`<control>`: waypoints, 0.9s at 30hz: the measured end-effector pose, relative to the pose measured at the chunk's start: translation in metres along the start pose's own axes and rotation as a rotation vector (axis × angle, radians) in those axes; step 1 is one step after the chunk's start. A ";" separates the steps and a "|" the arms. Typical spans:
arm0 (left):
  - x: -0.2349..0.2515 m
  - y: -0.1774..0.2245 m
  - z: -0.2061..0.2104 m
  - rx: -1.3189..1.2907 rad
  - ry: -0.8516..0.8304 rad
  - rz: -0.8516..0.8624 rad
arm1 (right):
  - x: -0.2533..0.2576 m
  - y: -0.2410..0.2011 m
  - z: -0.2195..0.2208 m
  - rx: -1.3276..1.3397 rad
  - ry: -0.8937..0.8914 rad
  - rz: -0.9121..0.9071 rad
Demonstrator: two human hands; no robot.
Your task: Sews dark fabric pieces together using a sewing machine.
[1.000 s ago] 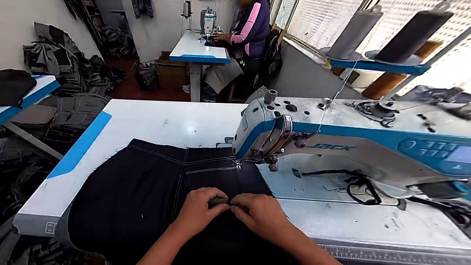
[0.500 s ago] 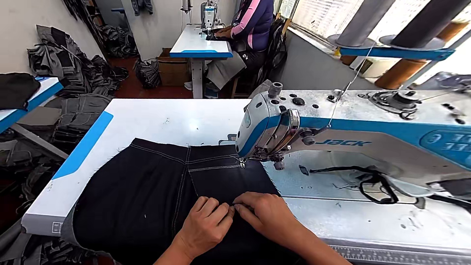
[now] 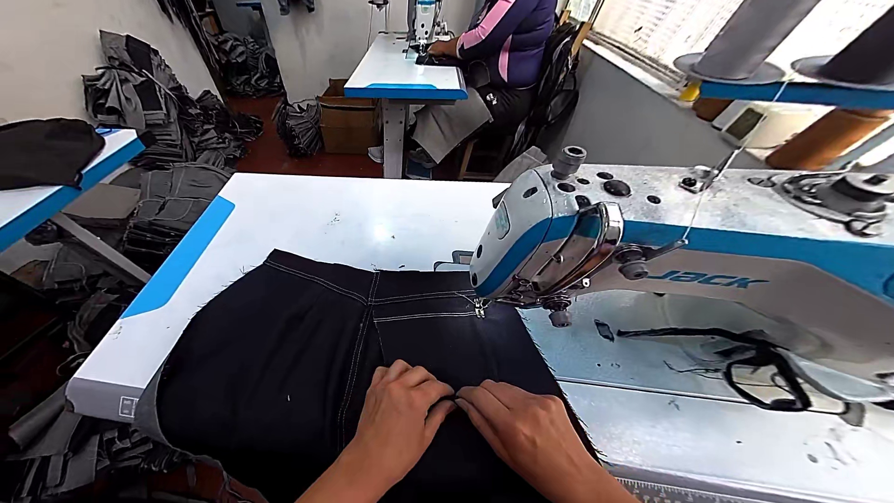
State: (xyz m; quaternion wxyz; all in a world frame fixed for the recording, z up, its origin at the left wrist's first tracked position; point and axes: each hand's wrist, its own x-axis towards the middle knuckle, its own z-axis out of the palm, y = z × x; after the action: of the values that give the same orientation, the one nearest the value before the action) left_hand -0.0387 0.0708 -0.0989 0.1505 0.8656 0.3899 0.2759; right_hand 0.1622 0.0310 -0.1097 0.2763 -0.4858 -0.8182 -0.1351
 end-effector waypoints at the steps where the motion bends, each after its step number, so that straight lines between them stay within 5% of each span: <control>1: 0.000 -0.001 0.003 0.015 0.017 0.010 | -0.001 0.000 0.000 0.002 0.004 -0.001; 20: -0.013 -0.053 -0.009 0.009 0.131 0.278 | -0.009 0.007 0.004 0.103 0.112 -0.099; 27: -0.001 -0.059 -0.021 0.326 0.162 0.744 | -0.009 0.002 -0.003 0.018 0.026 -0.329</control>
State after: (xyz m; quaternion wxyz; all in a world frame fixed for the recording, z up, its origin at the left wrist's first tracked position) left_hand -0.0869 0.1100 -0.1103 -0.1296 0.9355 0.0997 0.3133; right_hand 0.1685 0.0234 -0.1126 0.2651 -0.3410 -0.8843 -0.1774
